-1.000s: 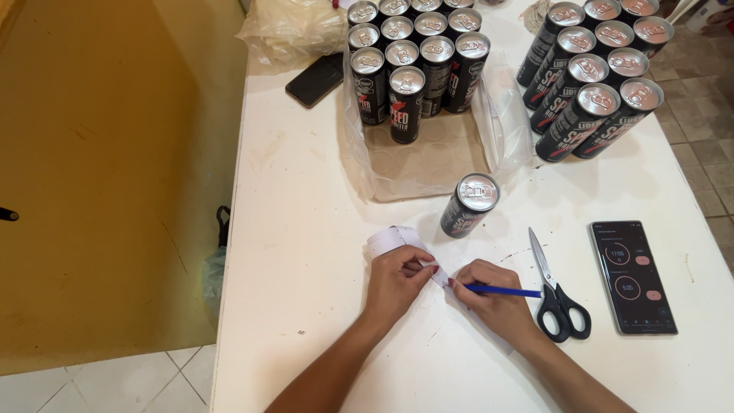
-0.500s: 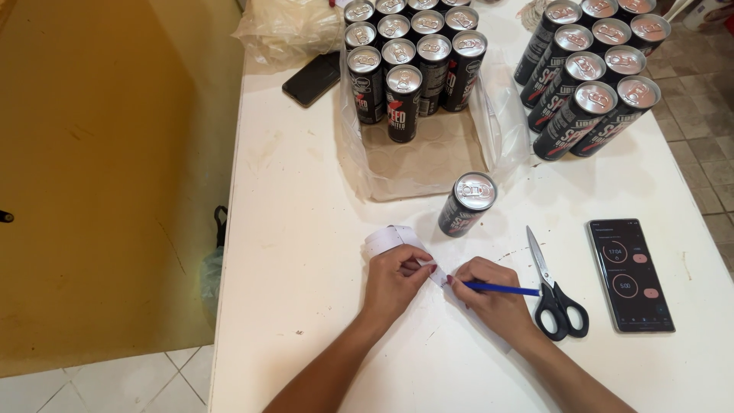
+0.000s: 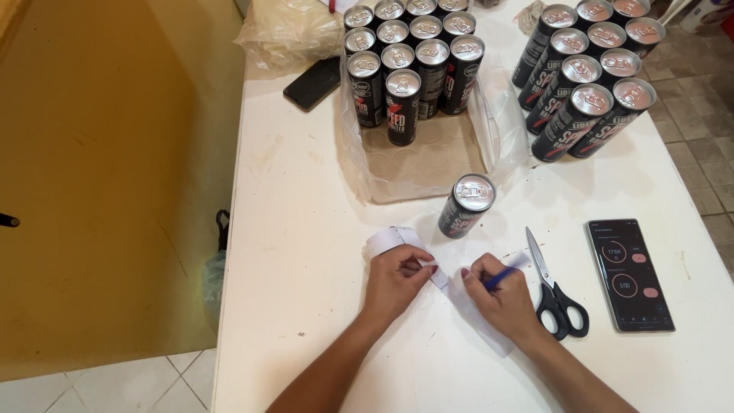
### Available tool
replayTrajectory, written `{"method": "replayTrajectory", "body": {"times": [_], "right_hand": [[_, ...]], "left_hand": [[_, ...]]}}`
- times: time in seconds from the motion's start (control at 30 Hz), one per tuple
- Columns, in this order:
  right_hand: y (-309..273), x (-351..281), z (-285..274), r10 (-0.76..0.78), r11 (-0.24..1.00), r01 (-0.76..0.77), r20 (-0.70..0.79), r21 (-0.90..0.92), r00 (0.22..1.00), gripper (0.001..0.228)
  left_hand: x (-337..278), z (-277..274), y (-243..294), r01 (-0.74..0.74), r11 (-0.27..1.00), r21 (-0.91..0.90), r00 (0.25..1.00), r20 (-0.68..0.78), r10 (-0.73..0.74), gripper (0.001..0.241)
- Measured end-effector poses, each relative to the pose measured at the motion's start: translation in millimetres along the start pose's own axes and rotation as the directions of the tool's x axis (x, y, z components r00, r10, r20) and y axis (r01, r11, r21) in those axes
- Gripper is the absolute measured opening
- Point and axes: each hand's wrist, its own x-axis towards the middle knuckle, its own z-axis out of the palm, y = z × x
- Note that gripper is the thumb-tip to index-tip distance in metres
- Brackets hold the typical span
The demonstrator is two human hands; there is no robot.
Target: The person is writing information on a paper strip and handling energy drink cans, likely for inventory or labeling purposes.
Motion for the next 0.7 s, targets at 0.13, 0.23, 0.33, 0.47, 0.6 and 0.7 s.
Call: {"method": "replayTrajectory", "body": {"times": [0.13, 0.23, 0.33, 0.47, 0.6, 0.7], "right_hand": [[0.2, -1.3, -7.2, -0.044, 0.959, 0.05, 0.028, -0.278, 0.999, 0.02], [-3.7, -6.2, -7.4, 0.103, 0.869, -0.077, 0.027, -0.488, 0.994, 0.041], [-11.1, -8.0, -7.3, -0.253, 0.881, 0.232, 0.002, -0.412, 0.967, 0.027], [-15.7, -6.7, -3.6, -0.095, 0.994, 0.099, 0.114, -0.035, 0.989, 0.019], [-7.1, -10.1, 0.3, -0.158, 0.987, 0.156, 0.082, 0.037, 0.984, 0.022], [-22.1, -11.1, -1.2, -0.314, 0.95, 0.314, 0.023, -0.001, 0.949, 0.018]], "left_hand": [[-0.1, -4.2, 3.9, -0.038, 0.999, -0.037, 0.999, -0.002, 0.038, 0.008], [-1.2, -5.8, 6.3, -0.013, 0.992, -0.127, 0.999, 0.046, 0.019, 0.011], [-2.1, -3.0, 6.9, 0.009, 0.988, -0.157, 0.999, 0.051, -0.001, 0.017], [-7.1, -0.5, 7.6, 0.04, 0.962, -0.269, 0.997, 0.074, -0.021, 0.022], [-5.0, 3.2, 2.8, 0.067, 0.926, -0.371, 0.994, 0.101, -0.031, 0.027], [-5.8, 7.3, 1.0, 0.057, 0.922, -0.383, 0.995, 0.102, -0.019, 0.029]]}}
